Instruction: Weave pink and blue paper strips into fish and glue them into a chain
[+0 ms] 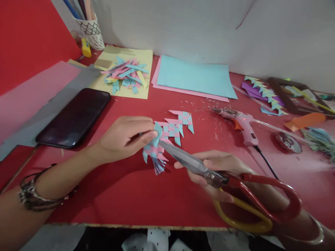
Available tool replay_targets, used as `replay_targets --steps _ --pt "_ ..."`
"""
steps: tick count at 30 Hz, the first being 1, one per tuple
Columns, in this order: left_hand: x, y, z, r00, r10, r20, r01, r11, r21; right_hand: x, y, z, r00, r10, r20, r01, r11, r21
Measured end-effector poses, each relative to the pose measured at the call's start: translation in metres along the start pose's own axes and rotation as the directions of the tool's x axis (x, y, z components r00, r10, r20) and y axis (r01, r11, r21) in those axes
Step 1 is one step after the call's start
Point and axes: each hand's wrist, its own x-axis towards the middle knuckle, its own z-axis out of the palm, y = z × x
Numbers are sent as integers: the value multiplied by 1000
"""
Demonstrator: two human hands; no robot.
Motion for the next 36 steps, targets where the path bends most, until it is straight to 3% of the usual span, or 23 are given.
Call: replay_targets --steps 9,14,22,28,31,36 --pt "1 3 -1 998 -39 45 38 999 12 5 -2 -7 995 38 88 -29 994 -103" --pt "-2 1 3 999 -25 -19 25 999 -32 -1 -2 -1 997 -59 47 64 991 -119" --pt "-3 -2 6 993 -23 -113 22 1000 -7 -6 -5 3 998 -53 25 56 994 -98" --pt "-6 0 8 996 -69 -63 67 997 -38 -9 -5 5 998 -67 8 67 991 -118" --pt "-6 -1 8 993 -68 -93 65 997 -29 -9 -5 7 998 -50 -38 47 995 -85" --pt "-6 -4 3 991 -40 -129 43 999 20 -5 -7 6 999 36 7 -37 996 75"
